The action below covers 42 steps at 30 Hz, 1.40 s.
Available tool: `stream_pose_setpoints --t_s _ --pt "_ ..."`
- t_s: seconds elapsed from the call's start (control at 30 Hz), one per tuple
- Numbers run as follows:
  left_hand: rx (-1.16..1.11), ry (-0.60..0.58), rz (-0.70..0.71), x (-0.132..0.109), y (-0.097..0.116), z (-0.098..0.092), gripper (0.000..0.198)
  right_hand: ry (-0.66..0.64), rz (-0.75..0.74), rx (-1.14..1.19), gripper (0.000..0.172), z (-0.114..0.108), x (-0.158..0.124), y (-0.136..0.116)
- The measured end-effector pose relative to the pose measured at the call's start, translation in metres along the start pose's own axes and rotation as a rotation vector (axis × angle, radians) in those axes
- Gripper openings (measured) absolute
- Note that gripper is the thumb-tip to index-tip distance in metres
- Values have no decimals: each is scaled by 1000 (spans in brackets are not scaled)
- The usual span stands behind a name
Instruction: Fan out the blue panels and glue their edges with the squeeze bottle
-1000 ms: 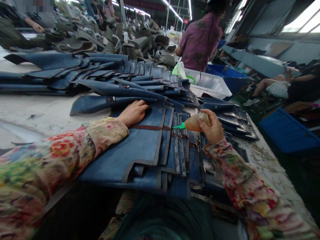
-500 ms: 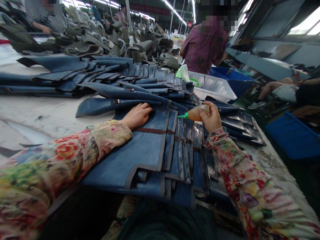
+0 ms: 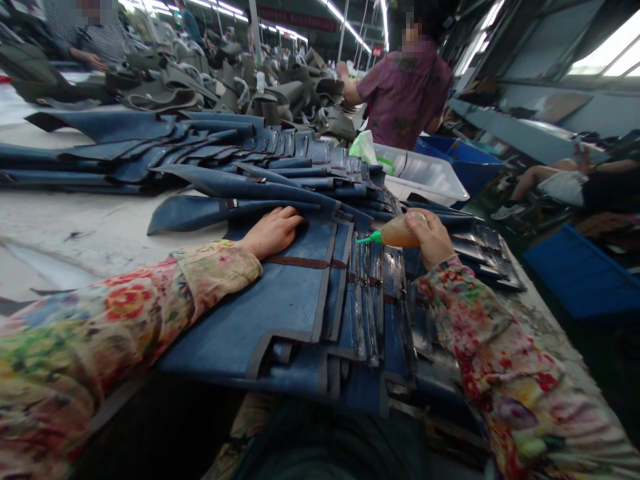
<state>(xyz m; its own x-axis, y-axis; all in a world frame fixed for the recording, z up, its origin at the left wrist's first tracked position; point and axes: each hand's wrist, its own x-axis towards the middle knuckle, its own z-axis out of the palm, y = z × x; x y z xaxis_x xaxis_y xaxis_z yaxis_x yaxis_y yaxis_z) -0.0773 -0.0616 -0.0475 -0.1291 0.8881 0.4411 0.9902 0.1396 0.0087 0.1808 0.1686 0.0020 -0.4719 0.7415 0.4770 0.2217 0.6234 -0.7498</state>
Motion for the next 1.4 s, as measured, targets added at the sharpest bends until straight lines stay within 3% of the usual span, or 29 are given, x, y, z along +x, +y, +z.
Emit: stream_pose_setpoints --t_s 0.1,0.37,0.6,0.83,1.07,1.27,1.4 --pt "-2 -4 -8 0 0 0 36 92 -80 -24 61 7 4 -2" --pt "-32 -21 -33 0 2 -3 37 161 -197 -49 63 29 15 8" --pt "-43 -25 -36 0 3 -3 37 63 -129 -36 57 24 5 1" --pt "-29 -24 -23 0 2 -2 37 -159 67 119 57 13 -18 -8" --pt "-13 -22 -19 0 0 -3 37 -45 4 65 61 16 -11 -4" --pt "-5 -22 -16 1 1 -3 36 -170 55 129 55 8 -26 -9" --pt "1 -21 -12 1 1 -4 36 -141 31 134 54 5 -33 -17"
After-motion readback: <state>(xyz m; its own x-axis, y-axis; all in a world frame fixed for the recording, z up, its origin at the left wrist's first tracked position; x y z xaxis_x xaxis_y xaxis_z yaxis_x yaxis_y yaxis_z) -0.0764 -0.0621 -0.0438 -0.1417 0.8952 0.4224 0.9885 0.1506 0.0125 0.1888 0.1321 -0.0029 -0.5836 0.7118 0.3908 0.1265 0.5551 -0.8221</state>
